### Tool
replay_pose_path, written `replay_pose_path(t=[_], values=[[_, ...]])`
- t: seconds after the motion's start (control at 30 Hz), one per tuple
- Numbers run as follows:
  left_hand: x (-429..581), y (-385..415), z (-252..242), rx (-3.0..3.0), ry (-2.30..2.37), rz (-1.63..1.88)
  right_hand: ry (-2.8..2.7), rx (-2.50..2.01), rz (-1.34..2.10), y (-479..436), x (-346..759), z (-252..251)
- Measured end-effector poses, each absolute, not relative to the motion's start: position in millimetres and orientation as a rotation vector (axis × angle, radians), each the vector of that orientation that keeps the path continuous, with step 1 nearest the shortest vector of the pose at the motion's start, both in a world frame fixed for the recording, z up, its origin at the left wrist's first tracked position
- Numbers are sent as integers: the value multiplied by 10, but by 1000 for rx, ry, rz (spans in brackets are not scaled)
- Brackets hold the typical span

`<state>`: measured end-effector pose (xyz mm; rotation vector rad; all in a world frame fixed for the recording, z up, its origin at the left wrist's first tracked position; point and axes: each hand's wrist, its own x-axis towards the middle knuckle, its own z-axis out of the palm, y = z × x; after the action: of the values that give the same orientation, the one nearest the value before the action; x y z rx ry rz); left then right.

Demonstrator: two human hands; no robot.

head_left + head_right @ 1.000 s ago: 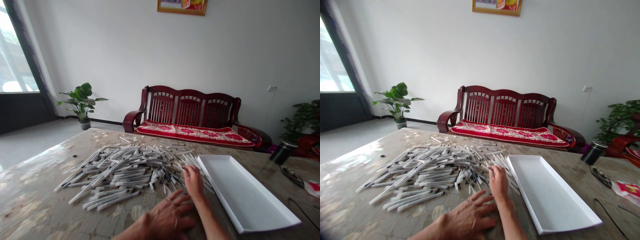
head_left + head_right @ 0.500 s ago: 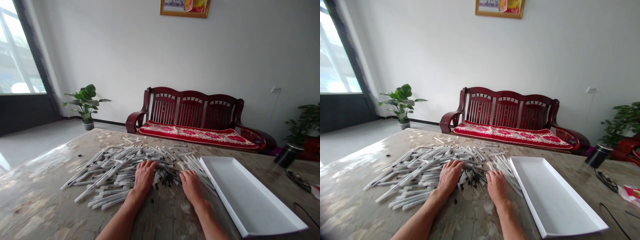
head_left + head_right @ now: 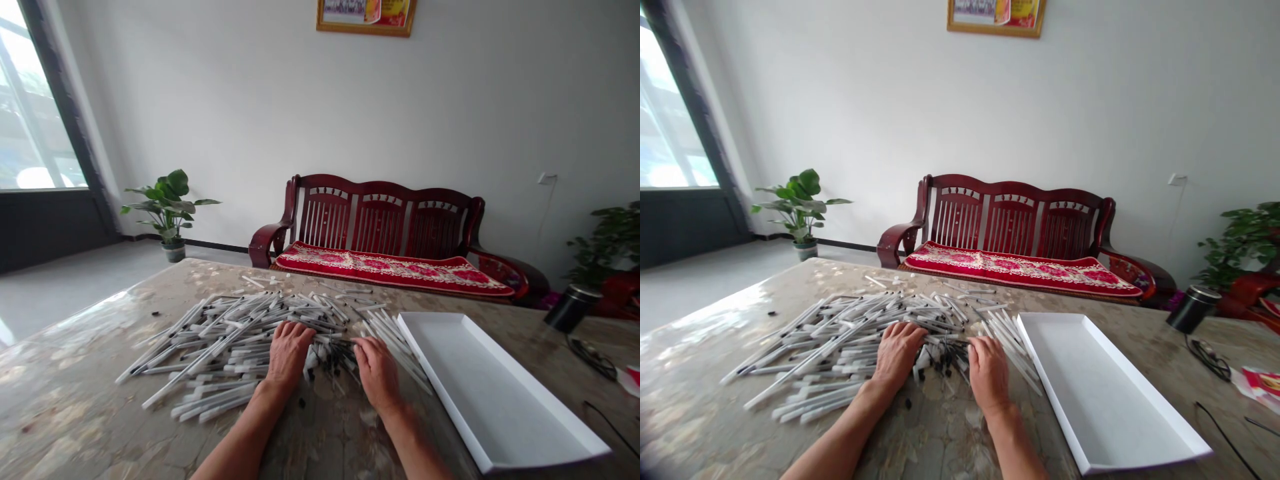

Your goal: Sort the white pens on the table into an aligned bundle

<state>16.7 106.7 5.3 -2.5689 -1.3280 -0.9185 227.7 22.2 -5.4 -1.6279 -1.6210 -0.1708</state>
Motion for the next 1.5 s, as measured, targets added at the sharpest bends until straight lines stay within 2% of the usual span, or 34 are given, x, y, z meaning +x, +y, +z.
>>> replay_pose_path(t=[0.17, 0.43, 0.73, 0.83, 0.93, 1.1, 1.17, 1.27, 1.5], values=[[230, 947, 75, -2678, -931, -1109, -1614, -1562, 78, 160, 2096, 27], [278, 828, 113, -2812, -838, -921, -1568, -1514, 390, 183, 2061, 8], [241, 878, 17, -2761, -1006, -1058, -1434, -1628, 133, 255, 2322, -109], [247, 871, -27, -2742, -1075, -1329, -1423, -1679, -44, 245, 2380, -131], [264, 860, 8, -2671, -1254, -1842, -1424, -1607, -95, 233, 2361, -106], [342, 825, 141, -2462, -1343, -2901, -1454, -1515, 203, 192, 2184, -30], [391, 800, 150, -2408, -1341, -3209, -1466, -1521, 332, 171, 2116, -13], [468, 744, 112, -2437, -1420, -3419, -1466, -1533, 436, 161, 2068, -14], [552, 649, 52, -2376, -1659, -3621, -1306, -1463, 660, 216, 2106, -3]])
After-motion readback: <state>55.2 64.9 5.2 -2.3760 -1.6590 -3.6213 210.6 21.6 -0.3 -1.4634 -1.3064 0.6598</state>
